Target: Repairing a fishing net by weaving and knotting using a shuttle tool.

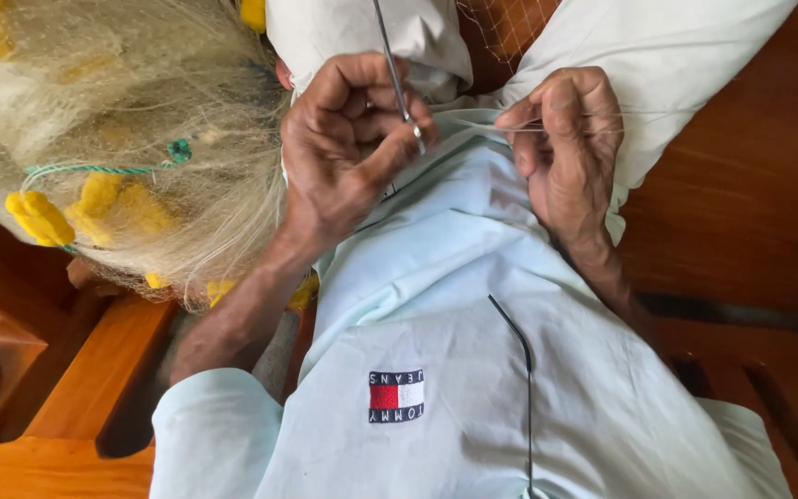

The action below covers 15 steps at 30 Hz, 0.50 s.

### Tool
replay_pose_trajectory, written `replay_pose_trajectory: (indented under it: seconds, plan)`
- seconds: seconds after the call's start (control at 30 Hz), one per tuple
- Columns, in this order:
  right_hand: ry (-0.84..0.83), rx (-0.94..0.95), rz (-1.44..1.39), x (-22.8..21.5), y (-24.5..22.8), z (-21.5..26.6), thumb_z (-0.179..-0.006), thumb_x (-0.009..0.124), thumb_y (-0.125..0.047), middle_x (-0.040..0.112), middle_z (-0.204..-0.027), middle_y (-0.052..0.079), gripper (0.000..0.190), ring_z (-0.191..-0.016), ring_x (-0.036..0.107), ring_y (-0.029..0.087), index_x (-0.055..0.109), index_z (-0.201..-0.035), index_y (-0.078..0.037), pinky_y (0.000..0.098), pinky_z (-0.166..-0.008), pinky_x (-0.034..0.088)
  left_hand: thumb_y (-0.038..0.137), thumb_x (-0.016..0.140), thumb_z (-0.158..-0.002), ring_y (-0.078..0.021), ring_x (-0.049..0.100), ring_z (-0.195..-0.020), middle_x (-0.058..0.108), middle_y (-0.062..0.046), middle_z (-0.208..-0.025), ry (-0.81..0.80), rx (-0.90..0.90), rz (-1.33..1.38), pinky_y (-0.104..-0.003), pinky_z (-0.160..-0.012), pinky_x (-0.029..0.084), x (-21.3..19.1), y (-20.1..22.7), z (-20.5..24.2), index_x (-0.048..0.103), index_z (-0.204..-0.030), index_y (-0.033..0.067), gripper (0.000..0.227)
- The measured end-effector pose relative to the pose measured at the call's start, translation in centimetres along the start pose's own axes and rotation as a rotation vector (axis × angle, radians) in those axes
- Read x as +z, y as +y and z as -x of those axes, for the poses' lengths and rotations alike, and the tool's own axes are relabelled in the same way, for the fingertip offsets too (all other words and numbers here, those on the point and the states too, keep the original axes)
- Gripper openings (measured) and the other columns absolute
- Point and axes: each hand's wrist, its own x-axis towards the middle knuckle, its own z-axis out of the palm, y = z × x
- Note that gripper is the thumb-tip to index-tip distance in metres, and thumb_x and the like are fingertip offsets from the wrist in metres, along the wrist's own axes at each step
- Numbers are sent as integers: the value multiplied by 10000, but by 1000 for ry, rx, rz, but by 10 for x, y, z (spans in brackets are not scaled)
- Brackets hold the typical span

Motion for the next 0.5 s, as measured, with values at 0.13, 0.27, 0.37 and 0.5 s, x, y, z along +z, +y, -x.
replay_pose_trajectory:
  seconds: [0.13, 0.27, 0.37, 0.5]
  plan:
    - [29, -93, 85, 2, 2, 2, -1134, 603, -368, 646, -891, 80, 291, -600, 563, 122, 538, -1045, -99, 200, -425, 311, -87, 717, -1036, -193, 730, -1047, 698, -147, -1115, 106, 160, -112, -295, -974, 686, 17, -9, -15, 542, -1247, 31, 299]
    - [90, -199, 208, 5, 2, 2, -1143, 587, -361, 567, -850, 85, 311, -717, 708, 195, 542, -1072, -62, 220, -432, 367, -44, 724, -1044, -233, 763, -1064, 722, -169, -1149, 32, 158, -10, -346, -1016, 702, 24, -20, -28, 528, -1257, 49, 304]
    - [94, -230, 251, 11, -3, 1, -1128, 579, -427, 563, -787, 69, 371, -478, 442, 129, 517, -1013, -79, 258, -440, 298, -117, 680, -1040, -263, 792, -1007, 695, -145, -1112, -58, 200, -96, -340, -956, 743, 35, -17, -32, 521, -1222, 21, 278]
    - [55, -252, 277, 12, -5, 0, -1146, 555, -391, 673, -814, 161, 368, -481, 464, 156, 512, -1025, -46, 271, -454, 341, 26, 746, -1032, -166, 770, -933, 718, -66, -1044, -49, 138, -170, -289, -859, 736, 37, -16, -43, 564, -1203, 79, 255]
